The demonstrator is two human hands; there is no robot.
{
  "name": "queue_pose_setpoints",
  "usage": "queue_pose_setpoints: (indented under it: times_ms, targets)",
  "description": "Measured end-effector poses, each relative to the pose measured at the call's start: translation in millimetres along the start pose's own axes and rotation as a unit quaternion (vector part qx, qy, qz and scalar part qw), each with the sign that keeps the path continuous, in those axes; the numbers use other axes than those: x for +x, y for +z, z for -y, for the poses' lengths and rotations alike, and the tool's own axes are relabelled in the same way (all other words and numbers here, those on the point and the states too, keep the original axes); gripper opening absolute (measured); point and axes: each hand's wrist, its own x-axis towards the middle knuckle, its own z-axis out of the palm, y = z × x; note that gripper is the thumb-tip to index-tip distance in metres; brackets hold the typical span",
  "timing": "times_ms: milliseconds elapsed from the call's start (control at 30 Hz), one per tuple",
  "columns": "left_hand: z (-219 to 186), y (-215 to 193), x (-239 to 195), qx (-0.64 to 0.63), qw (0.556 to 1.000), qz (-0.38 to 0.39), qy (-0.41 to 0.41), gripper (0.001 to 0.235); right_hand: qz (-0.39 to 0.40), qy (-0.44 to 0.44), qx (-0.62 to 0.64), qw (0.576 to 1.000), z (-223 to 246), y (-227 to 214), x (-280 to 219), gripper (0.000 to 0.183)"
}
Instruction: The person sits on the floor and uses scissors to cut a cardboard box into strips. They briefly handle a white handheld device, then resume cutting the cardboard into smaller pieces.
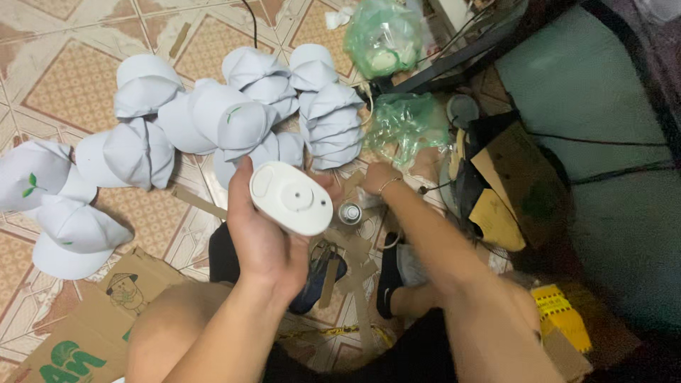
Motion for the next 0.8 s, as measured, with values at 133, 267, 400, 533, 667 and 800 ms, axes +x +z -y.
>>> queue_pose_setpoints:
  times_ms: [133, 267, 400, 533, 667, 800]
  targets:
    - [8.0, 4.6, 5.6, 0.03, 0.999, -0.032, -0.024, 0.066, 0.032, 0.062, -0.008, 0.998, 1.3, 43.8, 40.7, 0.052]
    - [16.2, 9.4, 13.5, 0.051, 0.993, -0.093, -0.052, 0.067, 0.09, 0.075, -0.008, 0.993, -0.4, 63.3, 63.2, 0.051]
    - [24.7, 3.0, 22.0, 0.059, 0.998, -0.016, -0.01, 0.057, 0.186, 0.058, 0.042, 0.98, -10.4, 68.8, 87.2, 0.05]
    - [32.5, 1.0, 31.3, 0.054, 0.998, 0.041, 0.002, 0.047, 0.203, 0.065, 0.161, 0.964, -55.3, 57.4, 84.9, 0.051]
    - [39.3, 0.2, 31.5, 0.076, 0.996, 0.034, 0.036, 0.041, 0.159, 0.049, 0.423, 0.891, -103.2, 33.9, 38.2, 0.053]
    - [42.5, -0.1, 32.4, 0.065, 0.993, 0.083, 0.047, 0.037, 0.073, -0.071, 0.595, 0.797, -118.3, -16.7, -47.3, 0.056]
